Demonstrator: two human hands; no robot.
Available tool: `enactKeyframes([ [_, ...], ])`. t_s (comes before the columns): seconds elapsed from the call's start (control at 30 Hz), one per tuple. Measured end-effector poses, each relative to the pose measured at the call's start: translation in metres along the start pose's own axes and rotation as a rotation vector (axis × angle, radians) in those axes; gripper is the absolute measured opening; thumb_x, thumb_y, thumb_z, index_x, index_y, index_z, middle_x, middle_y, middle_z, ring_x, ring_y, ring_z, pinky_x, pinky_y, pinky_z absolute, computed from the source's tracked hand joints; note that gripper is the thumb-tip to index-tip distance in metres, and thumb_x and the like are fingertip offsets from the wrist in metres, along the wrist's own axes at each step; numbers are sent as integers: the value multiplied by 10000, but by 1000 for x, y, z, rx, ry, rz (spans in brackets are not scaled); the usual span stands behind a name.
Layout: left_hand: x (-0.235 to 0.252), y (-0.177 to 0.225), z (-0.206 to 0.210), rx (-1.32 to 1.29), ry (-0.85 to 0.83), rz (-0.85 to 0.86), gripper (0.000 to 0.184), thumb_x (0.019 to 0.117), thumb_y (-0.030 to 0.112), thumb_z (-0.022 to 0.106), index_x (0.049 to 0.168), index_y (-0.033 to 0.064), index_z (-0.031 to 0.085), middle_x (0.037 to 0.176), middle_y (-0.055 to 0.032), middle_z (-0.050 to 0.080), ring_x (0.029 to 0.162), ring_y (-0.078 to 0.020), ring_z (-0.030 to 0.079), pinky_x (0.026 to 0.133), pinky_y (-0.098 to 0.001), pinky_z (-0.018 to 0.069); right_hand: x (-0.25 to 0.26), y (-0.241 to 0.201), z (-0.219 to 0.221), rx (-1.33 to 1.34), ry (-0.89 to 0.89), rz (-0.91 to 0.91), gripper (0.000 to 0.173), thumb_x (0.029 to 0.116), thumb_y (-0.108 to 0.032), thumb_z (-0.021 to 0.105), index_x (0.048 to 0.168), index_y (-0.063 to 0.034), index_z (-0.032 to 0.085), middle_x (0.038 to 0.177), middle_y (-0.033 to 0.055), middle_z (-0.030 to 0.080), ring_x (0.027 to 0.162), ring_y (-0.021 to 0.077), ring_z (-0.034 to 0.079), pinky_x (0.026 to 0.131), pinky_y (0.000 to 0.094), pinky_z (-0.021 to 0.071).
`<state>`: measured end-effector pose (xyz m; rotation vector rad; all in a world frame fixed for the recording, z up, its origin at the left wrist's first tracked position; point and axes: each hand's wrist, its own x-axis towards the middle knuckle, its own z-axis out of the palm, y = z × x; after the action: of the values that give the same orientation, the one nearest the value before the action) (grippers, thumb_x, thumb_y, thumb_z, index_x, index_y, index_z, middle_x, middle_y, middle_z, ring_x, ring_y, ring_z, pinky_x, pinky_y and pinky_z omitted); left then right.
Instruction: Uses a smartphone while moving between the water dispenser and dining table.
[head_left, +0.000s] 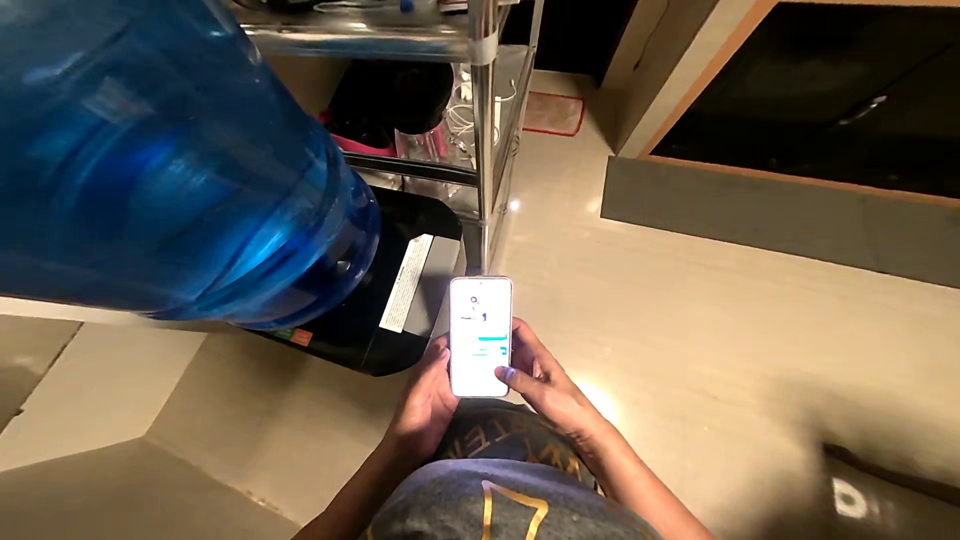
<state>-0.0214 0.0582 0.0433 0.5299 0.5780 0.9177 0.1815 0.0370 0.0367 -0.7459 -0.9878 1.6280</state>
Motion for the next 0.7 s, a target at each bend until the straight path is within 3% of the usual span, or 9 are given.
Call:
enactKeyframes([
  [0.7, 2, -1, 4, 30, -4, 17, 458, 1121, 231, 270, 1526, 18, 291, 1451, -205, 518, 1327, -321, 551, 1098, -518, 477, 3, -3, -6, 23, -45, 11, 630, 963, 0, 554, 1504, 19, 234, 1370, 189, 564, 1227, 268, 618, 1038, 428, 539],
])
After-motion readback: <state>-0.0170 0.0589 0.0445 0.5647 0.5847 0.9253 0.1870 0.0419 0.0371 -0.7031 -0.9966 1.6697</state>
